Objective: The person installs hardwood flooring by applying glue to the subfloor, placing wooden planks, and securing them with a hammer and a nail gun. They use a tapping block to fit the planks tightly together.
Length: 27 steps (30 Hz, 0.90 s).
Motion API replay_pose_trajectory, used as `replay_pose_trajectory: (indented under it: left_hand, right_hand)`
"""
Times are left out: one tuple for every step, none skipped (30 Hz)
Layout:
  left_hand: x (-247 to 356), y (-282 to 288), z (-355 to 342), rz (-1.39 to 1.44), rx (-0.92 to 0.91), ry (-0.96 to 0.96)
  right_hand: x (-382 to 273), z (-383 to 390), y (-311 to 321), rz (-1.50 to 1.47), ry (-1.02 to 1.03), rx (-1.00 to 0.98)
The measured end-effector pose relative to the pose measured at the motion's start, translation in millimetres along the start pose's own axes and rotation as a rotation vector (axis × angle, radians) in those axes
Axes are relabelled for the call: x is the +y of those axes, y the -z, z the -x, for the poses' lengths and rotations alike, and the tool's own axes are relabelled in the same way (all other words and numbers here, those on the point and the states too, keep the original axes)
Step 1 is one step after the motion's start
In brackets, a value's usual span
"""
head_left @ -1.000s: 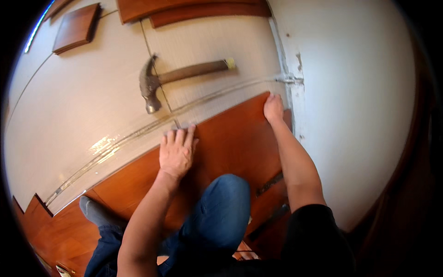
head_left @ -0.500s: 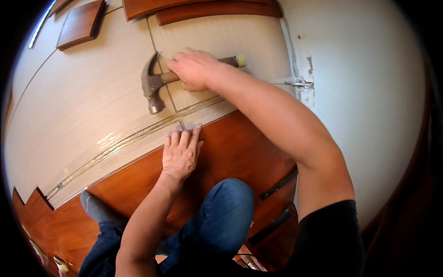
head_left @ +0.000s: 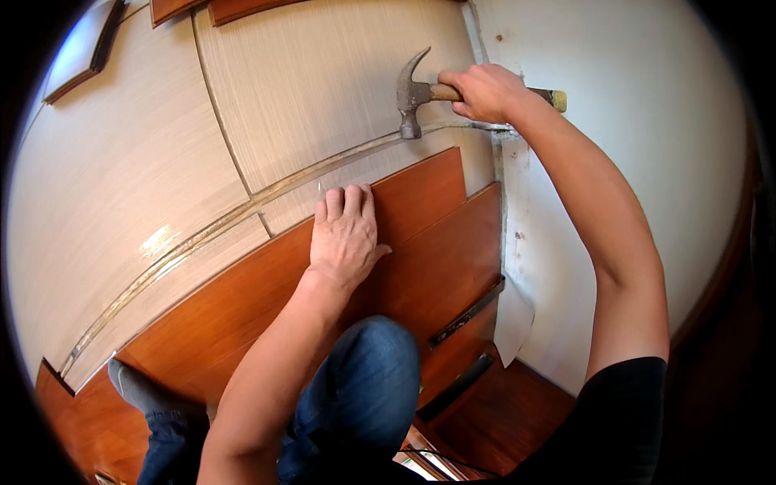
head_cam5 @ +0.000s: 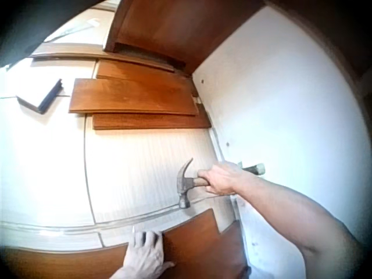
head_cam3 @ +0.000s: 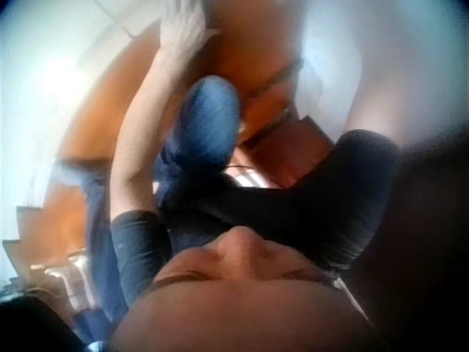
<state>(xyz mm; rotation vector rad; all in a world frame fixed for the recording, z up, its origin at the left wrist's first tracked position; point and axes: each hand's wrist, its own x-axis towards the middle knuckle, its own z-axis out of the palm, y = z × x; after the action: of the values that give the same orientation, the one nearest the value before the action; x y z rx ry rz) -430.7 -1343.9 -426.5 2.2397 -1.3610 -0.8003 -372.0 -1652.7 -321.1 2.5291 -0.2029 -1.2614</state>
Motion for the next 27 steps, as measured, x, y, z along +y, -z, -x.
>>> replay_pose_trajectory:
  left_hand:
    - [1, -2, 1, -0.042, -0.001, 0.004]
    - [4, -3, 2, -0.083, -0.001, 0.008]
    - [7, -4, 1, -0.125, 0.004, 0.015]
    - [10, -3, 1, -0.157, -0.022, 0.028]
    - [9, -3, 1, -0.152, -0.010, 0.029]
    - [10, -4, 3, -0.146, -0.003, 0.029]
    - [10, -4, 4, -0.139, 0.005, 0.028]
    - [12, -5, 2, -0.169, -0.043, 0.046]
    - [12, -5, 3, -0.160, -0.036, 0.050]
    - [12, -6, 3, -0.150, -0.030, 0.053]
    - [11, -7, 4, -0.141, -0.024, 0.055]
    - [11, -8, 4, -0.136, -0.018, 0.058]
    - [10, -9, 4, -0.131, -0.013, 0.060]
    - [10, -10, 5, -0.127, -0.007, 0.062]
    - [9, -11, 4, -0.130, -0.008, 0.060]
    - [9, -11, 4, -0.132, -0.009, 0.059]
    - [9, -10, 5, -0.136, -0.010, 0.058]
    - [9, -7, 5, -0.131, -0.054, 0.057]
    - [10, -7, 5, -0.129, -0.047, 0.058]
    - [10, -8, 5, -0.128, -0.041, 0.059]
    - [9, -7, 4, -0.127, -0.028, 0.059]
    - [10, -7, 4, -0.128, -0.033, 0.059]
    - [11, -7, 6, -0.128, -0.037, 0.060]
    - [11, -7, 7, -0.131, -0.044, 0.060]
    - [10, -7, 7, -0.130, -0.042, 0.058]
    - [10, -5, 7, -0.128, -0.041, 0.057]
    - [10, -5, 6, -0.127, -0.036, 0.060]
  right_hand:
    - [1, -2, -10, -0.003, 0.013, -0.010]
    - [0, -3, -19, -0.004, 0.025, -0.020]
    - [-2, -5, -23, -0.002, 0.039, -0.026]
    - [-3, -6, -27, -0.016, 0.035, -0.046]
    - [-5, -5, -31, -0.016, 0.050, -0.052]
    - [-8, -3, -38, -0.019, 0.066, -0.061]
    - [-10, -2, -42, -0.022, 0.081, -0.071]
    - [-11, -5, -44, 0.003, 0.105, -0.090]
    - [-11, -6, -44, 0.010, 0.132, -0.067]
    - [-9, -6, -43, 0.015, 0.157, -0.045]
    - [-7, -7, -42, 0.019, 0.182, -0.023]
    - [-3, -10, -40, -0.003, 0.153, 0.005]
    - [-1, -14, -39, -0.026, 0.123, 0.033]
    - [0, -14, -40, -0.049, 0.093, 0.061]
    - [-2, -13, -44, -0.018, 0.123, 0.039]
    - [-5, -12, -48, 0.013, 0.153, 0.018]
    - [-8, -10, -52, 0.043, 0.184, -0.004]
    - [-19, -4, -46, 0.046, 0.142, -0.060]
    - [-19, -5, -42, 0.041, 0.169, -0.051]
    - [-18, -8, -40, 0.035, 0.197, -0.041]
    - [-16, -10, -36, 0.033, 0.222, -0.028]
    - [-15, -11, -36, 0.050, 0.225, -0.012]
    - [-14, -13, -37, 0.067, 0.228, 0.005]
    - [-16, -14, -37, 0.081, 0.232, 0.023]
    - [-15, -15, -36, 0.066, 0.224, 0.041]
    - [-13, -14, -35, 0.051, 0.216, 0.060]
    - [-10, -14, -34, 0.039, 0.211, 0.082]
